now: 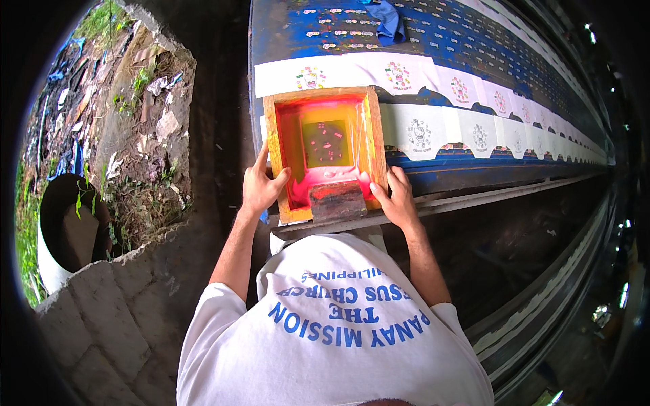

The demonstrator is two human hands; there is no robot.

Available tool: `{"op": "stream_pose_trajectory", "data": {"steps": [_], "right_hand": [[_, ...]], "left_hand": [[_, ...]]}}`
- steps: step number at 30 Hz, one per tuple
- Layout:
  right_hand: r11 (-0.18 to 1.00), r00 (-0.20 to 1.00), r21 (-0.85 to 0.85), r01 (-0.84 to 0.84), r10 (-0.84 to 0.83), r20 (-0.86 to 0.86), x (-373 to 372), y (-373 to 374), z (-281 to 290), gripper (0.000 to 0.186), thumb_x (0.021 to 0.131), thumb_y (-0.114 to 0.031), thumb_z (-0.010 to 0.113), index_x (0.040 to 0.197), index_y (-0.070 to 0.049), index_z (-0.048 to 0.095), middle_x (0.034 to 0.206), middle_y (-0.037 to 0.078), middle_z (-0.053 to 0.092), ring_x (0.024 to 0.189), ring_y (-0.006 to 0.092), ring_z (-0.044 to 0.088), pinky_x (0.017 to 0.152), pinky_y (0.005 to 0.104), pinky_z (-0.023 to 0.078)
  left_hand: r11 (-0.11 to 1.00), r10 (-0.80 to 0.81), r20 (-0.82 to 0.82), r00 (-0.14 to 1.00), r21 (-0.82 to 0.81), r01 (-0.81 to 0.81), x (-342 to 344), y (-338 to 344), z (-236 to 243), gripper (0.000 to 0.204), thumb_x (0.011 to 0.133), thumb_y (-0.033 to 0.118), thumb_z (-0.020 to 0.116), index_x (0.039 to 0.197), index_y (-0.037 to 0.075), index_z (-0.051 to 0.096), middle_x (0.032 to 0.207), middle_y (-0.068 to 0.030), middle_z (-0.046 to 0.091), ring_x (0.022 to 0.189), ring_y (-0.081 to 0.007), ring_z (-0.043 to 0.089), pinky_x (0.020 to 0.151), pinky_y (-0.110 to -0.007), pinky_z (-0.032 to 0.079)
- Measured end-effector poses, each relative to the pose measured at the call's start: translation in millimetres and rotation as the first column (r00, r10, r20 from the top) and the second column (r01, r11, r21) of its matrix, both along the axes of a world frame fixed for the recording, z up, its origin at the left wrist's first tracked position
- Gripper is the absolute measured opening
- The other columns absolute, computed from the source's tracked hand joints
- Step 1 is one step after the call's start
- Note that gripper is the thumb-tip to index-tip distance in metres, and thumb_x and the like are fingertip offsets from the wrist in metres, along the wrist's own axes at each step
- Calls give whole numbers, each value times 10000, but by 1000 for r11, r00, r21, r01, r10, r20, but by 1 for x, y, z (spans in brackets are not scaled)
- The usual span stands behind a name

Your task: The person holds a wooden frame with a screen and repeatedly rubs a dark block over the screen to transfer pink ink onto a long strip of patterned fabric laid on a table. The person moves the frame along the fabric and continues the rubbing motion across multiple sections.

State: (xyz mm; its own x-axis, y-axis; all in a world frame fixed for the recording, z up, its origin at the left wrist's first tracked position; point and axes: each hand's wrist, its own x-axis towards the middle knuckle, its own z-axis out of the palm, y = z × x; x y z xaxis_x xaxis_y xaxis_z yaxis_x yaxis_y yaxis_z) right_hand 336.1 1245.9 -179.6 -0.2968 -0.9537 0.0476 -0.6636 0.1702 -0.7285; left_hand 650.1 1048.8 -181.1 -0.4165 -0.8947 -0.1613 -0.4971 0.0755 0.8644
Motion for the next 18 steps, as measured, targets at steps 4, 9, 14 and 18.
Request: {"op": "stream_pose_trajectory", "data": {"steps": [4,9,14,18], "right_hand": [[1000,1000,-11,-14,14,12,-2,2,-5,591,1038,-307,776,1514,7,622,1265,213,624,1150,419,653,987,509,544],[981,1000,-193,7,-9,-8,23,10,24,783,1034,-474,792,1624,-14,564,1458,228,575,1314,406,597,1163,515,439],[884,845,-8,-467,444,-299,77,-11,84,686,874,-370,918,1450,-54,719,1414,111,677,1312,345,627,1156,489,491],[887,830,29,-460,442,-342,81,-28,81,521,864,-79,820,1379,-59,741,1339,92,729,1285,306,673,1139,469,509]], "left_hand": [[1000,-23,79,997,18,22,0,-3,4,936,932,295,805,1743,80,389,948,-206,848,814,-252,845,763,-380,652],[997,-33,90,995,-60,39,0,-1,2,937,946,415,739,1750,120,361,891,-255,816,832,-440,819,818,-507,661],[993,-19,195,981,-114,42,0,0,-1,872,1045,497,678,1757,125,339,881,-270,804,858,-467,810,823,-533,658],[997,-18,240,971,-74,37,-1,-2,2,764,1121,521,594,1738,121,383,847,-276,783,839,-479,794,781,-558,639]]}}
